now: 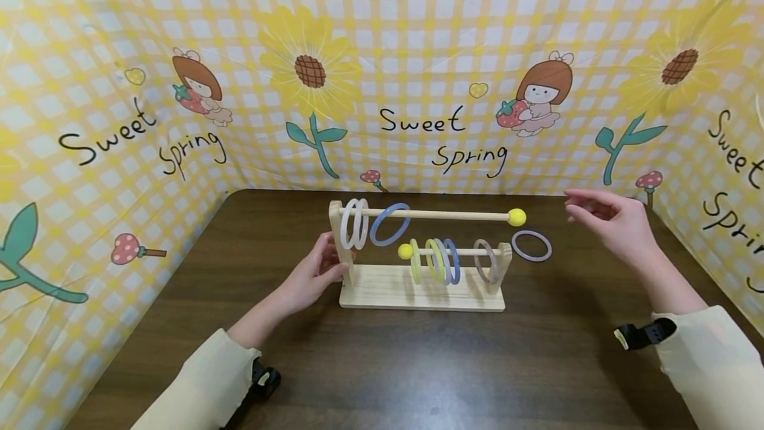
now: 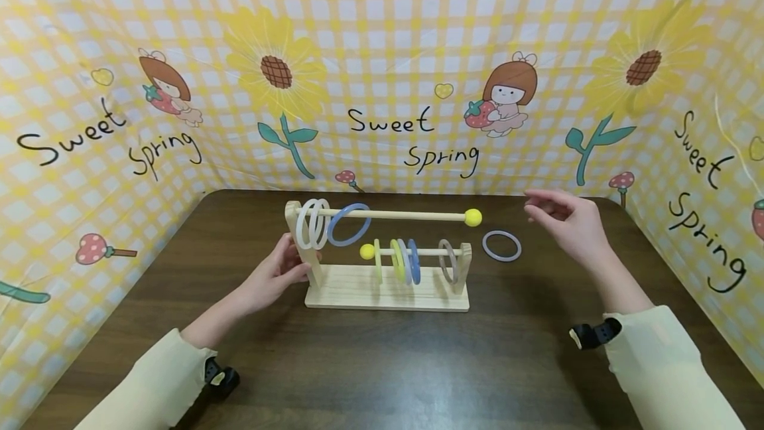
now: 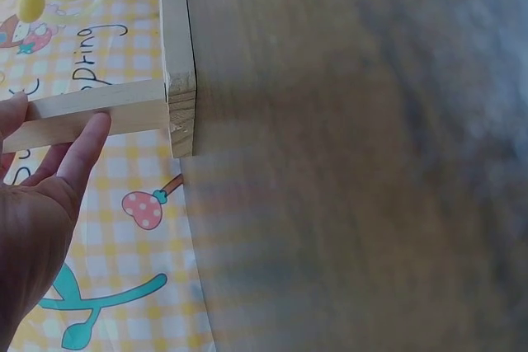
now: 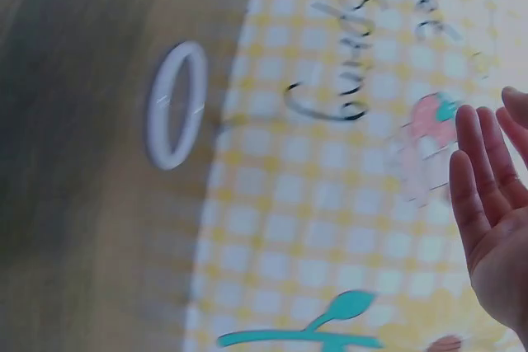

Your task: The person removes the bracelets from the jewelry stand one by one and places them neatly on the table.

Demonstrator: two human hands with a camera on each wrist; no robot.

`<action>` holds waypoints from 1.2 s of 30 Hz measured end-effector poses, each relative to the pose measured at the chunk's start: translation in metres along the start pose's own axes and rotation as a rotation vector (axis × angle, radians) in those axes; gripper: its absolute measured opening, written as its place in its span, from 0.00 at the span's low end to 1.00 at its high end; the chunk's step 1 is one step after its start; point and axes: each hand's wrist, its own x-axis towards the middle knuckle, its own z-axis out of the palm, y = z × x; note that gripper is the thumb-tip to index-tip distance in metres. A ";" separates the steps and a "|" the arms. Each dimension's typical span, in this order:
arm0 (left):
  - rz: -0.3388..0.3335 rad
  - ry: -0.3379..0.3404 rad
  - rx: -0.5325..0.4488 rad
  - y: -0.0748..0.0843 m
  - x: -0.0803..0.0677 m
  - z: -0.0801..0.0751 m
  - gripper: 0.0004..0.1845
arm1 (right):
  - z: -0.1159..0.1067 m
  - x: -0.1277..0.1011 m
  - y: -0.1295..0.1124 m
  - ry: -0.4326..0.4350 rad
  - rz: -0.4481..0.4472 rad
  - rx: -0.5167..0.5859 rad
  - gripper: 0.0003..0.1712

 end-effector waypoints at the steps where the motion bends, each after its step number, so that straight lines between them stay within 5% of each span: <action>1: 0.000 -0.001 0.003 0.000 0.000 0.000 0.24 | -0.001 -0.001 -0.004 0.009 -0.014 0.022 0.14; 18: -0.013 0.001 0.004 0.001 0.000 -0.001 0.23 | 0.016 -0.016 -0.077 0.050 -0.276 0.213 0.15; 36: -0.038 -0.028 0.012 -0.003 -0.001 -0.002 0.24 | 0.071 -0.023 -0.108 -0.129 -0.275 0.194 0.18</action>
